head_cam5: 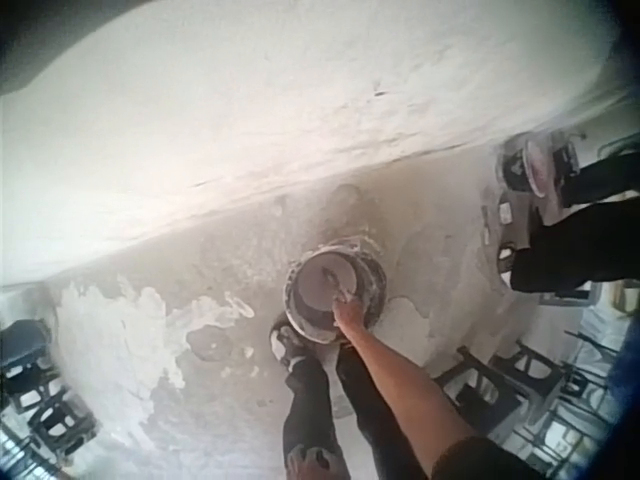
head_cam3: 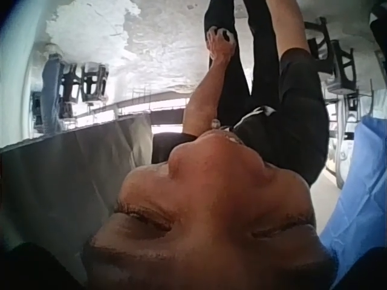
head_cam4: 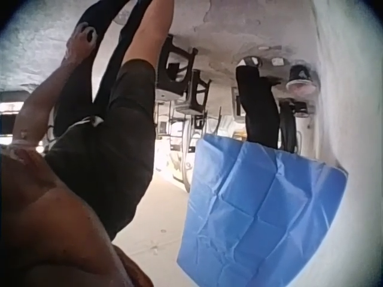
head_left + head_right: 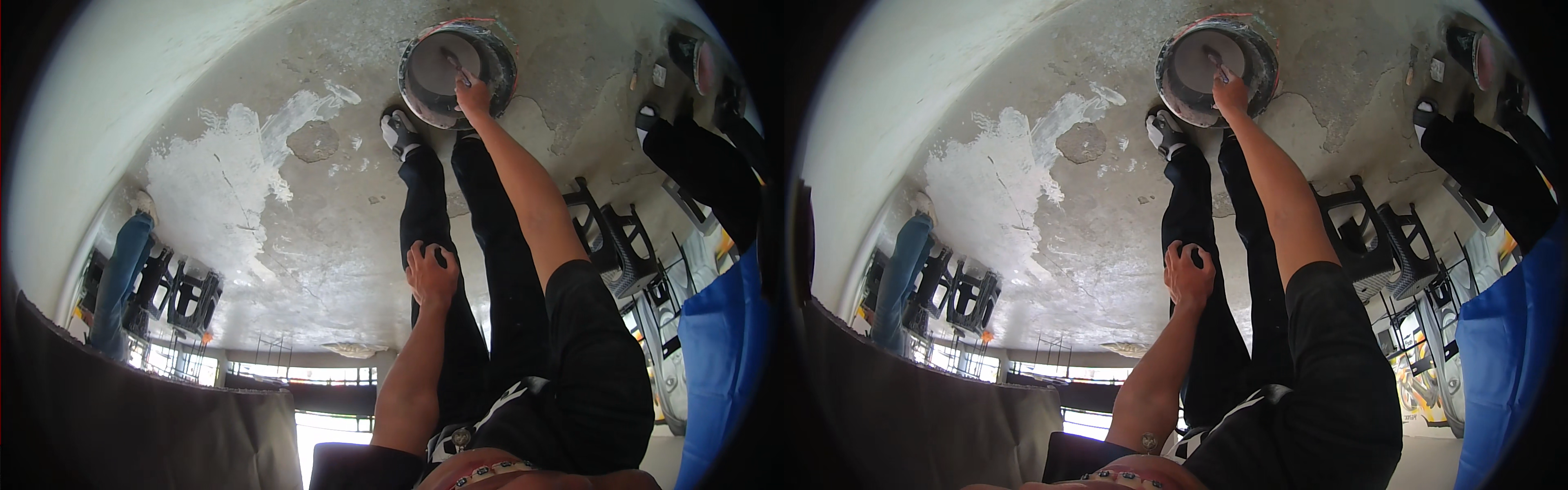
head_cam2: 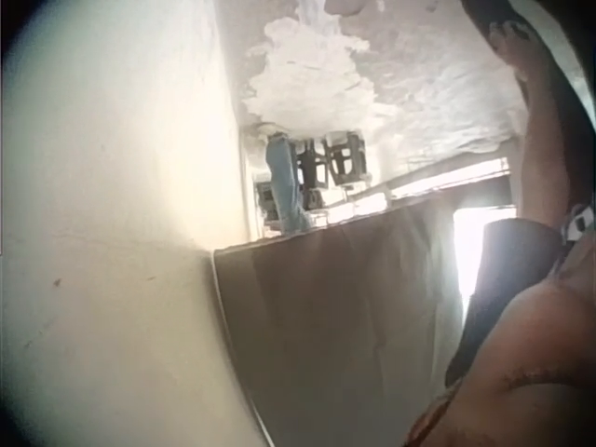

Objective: Applying paint or primer to a wall using a brush.

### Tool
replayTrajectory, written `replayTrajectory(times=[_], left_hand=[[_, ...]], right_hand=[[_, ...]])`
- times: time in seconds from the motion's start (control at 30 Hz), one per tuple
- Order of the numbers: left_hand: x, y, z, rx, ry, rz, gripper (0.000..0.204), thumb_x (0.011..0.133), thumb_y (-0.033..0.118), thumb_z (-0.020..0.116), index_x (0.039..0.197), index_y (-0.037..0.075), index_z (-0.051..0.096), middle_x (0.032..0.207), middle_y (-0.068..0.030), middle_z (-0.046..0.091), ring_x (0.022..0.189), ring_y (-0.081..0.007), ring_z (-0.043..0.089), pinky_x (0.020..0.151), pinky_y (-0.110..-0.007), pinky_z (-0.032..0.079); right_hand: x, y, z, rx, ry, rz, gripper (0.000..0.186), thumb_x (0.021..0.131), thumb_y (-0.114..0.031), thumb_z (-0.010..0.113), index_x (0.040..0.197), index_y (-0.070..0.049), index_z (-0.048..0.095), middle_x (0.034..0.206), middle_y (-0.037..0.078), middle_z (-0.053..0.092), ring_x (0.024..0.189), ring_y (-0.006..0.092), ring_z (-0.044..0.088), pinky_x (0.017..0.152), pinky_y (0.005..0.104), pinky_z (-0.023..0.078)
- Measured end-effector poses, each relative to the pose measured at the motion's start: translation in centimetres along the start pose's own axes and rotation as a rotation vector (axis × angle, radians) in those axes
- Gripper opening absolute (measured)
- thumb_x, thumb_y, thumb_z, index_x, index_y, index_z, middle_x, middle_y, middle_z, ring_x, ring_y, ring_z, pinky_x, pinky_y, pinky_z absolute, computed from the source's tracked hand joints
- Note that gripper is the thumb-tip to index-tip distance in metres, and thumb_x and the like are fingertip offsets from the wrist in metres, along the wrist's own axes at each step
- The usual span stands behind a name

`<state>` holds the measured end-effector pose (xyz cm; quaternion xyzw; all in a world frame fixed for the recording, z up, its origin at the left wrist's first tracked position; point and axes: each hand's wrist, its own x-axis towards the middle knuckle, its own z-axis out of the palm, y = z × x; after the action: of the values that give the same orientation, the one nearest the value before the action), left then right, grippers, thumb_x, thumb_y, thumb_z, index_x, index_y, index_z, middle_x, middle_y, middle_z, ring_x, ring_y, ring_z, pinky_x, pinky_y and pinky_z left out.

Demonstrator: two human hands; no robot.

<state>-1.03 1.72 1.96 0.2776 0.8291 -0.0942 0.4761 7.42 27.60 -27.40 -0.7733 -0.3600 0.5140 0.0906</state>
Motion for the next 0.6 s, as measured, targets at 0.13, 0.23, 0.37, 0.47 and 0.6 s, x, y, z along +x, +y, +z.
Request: replayTrajectory(times=[0.13, 0.23, 0.37, 0.47, 0.6], left_hand=[[-0.1, 0.5, 0.3, 0.007, -0.007, 0.005, 0.030, 0.092, 0.032, 0.059, 0.111, 0.010, 0.069, 0.136, -0.0140, 0.052, 0.131, -0.0335, 0.048, 0.105, -0.049, 0.043], [0.0, -0.1, 0.2, -0.009, -0.005, -0.004, 0.030, 0.092, 0.032, 0.059, 0.111, 0.010, 0.069, 0.136, -0.0142, 0.052, 0.132, -0.0335, 0.048, 0.106, -0.048, 0.043], [0.0, -0.4, 0.1, 0.011, 0.026, 0.008, 0.030, 0.091, 0.030, 0.060, 0.109, 0.009, 0.069, 0.134, -0.0147, 0.053, 0.129, -0.0330, 0.049, 0.103, -0.047, 0.043], [0.0, -0.1, 0.4, 0.009, 0.047, 0.035, 0.029, 0.090, 0.029, 0.060, 0.108, 0.007, 0.070, 0.132, -0.0155, 0.054, 0.126, -0.0328, 0.051, 0.100, -0.046, 0.044], [0.1, -0.1, 0.0, 0.000, 0.030, 0.022, 0.031, 0.091, 0.029, 0.059, 0.108, 0.007, 0.070, 0.132, -0.0155, 0.054, 0.127, -0.0331, 0.051, 0.100, -0.047, 0.044]], right_hand=[[1.0, 2.1, 0.3, -0.159, -0.048, -0.052, 0.045, 0.094, -0.031, 0.063, 0.135, -0.012, 0.063, 0.119, 0.022, 0.069, 0.106, 0.0367, 0.069, 0.093, 0.0449, 0.054], [0.0, 2.4, 1.1, -0.478, -0.114, -0.255, 0.044, 0.093, -0.033, 0.064, 0.133, -0.015, 0.065, 0.122, 0.022, 0.068, 0.110, 0.0392, 0.066, 0.094, 0.0458, 0.054], [-2.0, 1.7, 2.2, -0.496, -0.205, -0.211, 0.044, 0.093, -0.034, 0.064, 0.133, -0.014, 0.065, 0.122, 0.021, 0.068, 0.114, 0.0399, 0.064, 0.097, 0.0462, 0.052], [-1.9, 1.8, 2.0, -0.521, -0.212, -0.232, 0.044, 0.093, -0.033, 0.064, 0.132, -0.013, 0.065, 0.122, 0.022, 0.068, 0.115, 0.0399, 0.063, 0.098, 0.0462, 0.051], [-2.1, 0.5, 1.8, -0.524, -0.280, -0.221, 0.044, 0.095, -0.036, 0.062, 0.129, -0.008, 0.066, 0.120, 0.024, 0.068, 0.115, 0.0405, 0.063, 0.098, 0.0467, 0.052]])
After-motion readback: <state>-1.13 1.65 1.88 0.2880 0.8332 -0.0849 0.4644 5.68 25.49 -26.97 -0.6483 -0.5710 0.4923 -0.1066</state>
